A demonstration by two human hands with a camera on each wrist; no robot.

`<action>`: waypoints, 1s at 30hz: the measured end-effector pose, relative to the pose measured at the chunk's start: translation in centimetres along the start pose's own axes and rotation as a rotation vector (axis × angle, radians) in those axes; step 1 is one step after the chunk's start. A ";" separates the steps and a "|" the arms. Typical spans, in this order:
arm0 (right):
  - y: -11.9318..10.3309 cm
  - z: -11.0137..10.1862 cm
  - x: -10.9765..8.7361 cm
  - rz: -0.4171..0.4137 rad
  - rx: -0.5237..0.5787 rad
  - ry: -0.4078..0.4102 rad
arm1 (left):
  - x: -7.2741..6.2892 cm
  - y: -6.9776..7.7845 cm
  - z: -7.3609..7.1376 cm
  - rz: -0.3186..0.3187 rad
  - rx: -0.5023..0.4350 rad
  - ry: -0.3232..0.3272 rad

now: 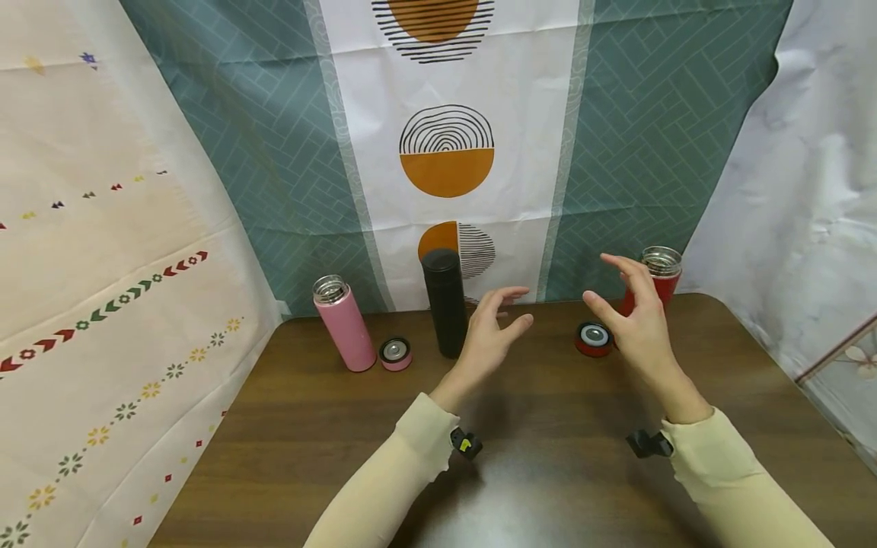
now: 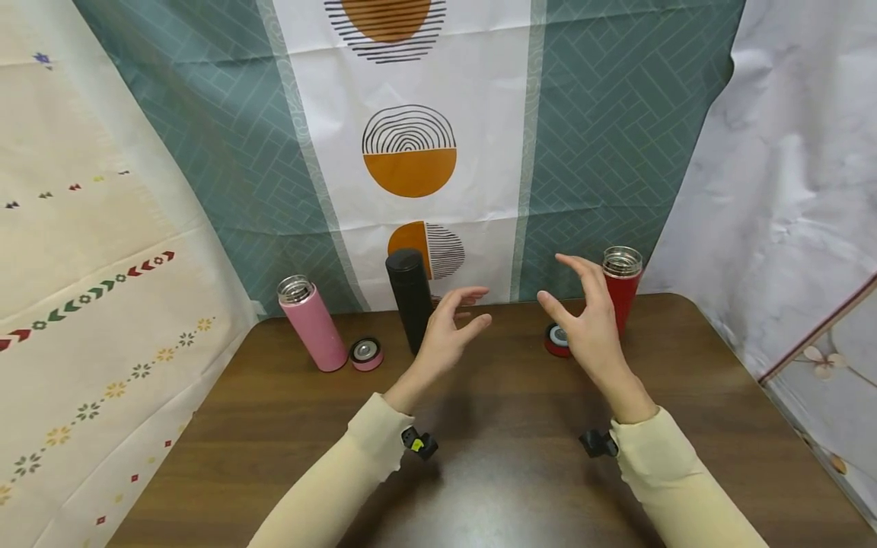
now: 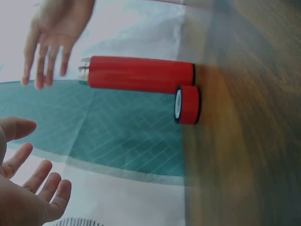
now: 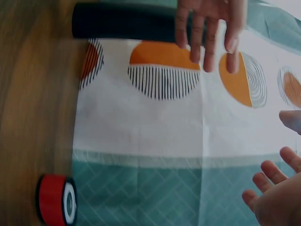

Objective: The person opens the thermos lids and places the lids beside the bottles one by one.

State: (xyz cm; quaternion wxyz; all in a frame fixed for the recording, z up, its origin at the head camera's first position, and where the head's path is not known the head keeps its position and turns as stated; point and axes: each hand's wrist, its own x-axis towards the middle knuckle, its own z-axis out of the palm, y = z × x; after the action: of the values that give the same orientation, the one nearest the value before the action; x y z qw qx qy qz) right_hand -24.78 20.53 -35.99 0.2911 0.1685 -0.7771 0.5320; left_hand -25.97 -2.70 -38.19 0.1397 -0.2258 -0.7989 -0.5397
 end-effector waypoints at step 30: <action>-2.5 5.8 -1.4 -0.042 0.084 -0.216 | -3.1 0.2 -8.2 0.071 -0.042 0.309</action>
State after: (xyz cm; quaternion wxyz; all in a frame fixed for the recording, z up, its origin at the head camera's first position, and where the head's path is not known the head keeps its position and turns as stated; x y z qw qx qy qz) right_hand -23.84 14.13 -36.61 0.2092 0.2532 -0.7772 0.5367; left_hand -23.40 -10.89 -36.35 0.2750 -0.1709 -0.7480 -0.5793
